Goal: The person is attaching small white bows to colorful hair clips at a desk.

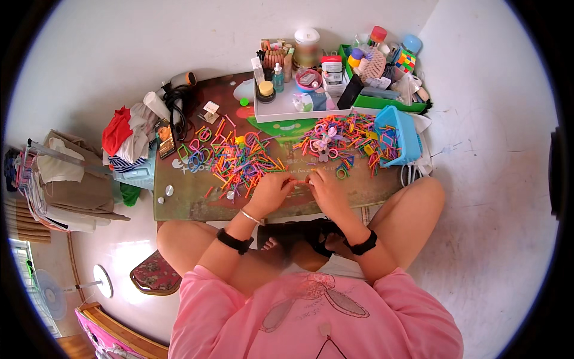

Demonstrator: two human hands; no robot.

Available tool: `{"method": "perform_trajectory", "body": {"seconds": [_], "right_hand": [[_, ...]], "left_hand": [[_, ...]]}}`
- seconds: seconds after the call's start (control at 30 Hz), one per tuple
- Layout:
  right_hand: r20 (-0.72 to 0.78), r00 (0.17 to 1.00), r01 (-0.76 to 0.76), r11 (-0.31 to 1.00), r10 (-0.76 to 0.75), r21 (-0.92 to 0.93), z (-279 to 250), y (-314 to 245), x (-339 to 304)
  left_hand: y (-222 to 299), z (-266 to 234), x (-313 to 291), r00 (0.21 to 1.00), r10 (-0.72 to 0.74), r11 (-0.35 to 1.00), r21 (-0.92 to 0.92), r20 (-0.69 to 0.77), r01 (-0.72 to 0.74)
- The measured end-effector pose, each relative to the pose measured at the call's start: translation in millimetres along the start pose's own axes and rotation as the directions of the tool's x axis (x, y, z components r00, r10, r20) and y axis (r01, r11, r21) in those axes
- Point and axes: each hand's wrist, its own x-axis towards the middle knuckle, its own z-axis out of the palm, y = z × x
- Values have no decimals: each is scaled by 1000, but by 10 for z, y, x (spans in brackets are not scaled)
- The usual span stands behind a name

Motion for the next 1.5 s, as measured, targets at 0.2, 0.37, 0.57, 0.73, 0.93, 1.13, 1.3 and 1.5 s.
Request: {"method": "perform_trajectory", "body": {"seconds": [0.2, 0.37, 0.57, 0.73, 0.93, 1.13, 1.3, 1.5], "right_hand": [[-59, 995, -59, 942, 83, 331, -101, -123, 55], [8, 998, 50, 905, -58, 423, 108, -133, -63], [245, 967, -181, 871, 73, 457, 13, -122, -36], [285, 949, -305, 635, 137, 710, 164, -83, -80], [367, 917, -397, 426, 155, 813, 156, -35, -56], [58, 981, -175, 724, 183, 667, 155, 81, -28], [128, 965, -211, 393, 227, 895, 19, -77, 26], [25, 984, -111, 505, 174, 856, 13, 27, 16]], "left_hand": [[-62, -24, -21, 991, 15, 1000, 20, 131, -18], [47, 8, 3, 999, -10, 966, -259, 45, 22], [-11, -26, -5, 988, -150, 933, -336, -33, 130], [-102, 55, 32, 991, -130, 758, -643, 16, 110], [-62, 32, 37, 981, -193, 638, -756, 28, 147], [-30, -75, 63, 967, -250, 611, -767, 48, 196], [38, -63, -10, 923, -192, 612, -695, 333, 377], [43, -26, -38, 886, -222, 551, -698, 406, 458]]}}
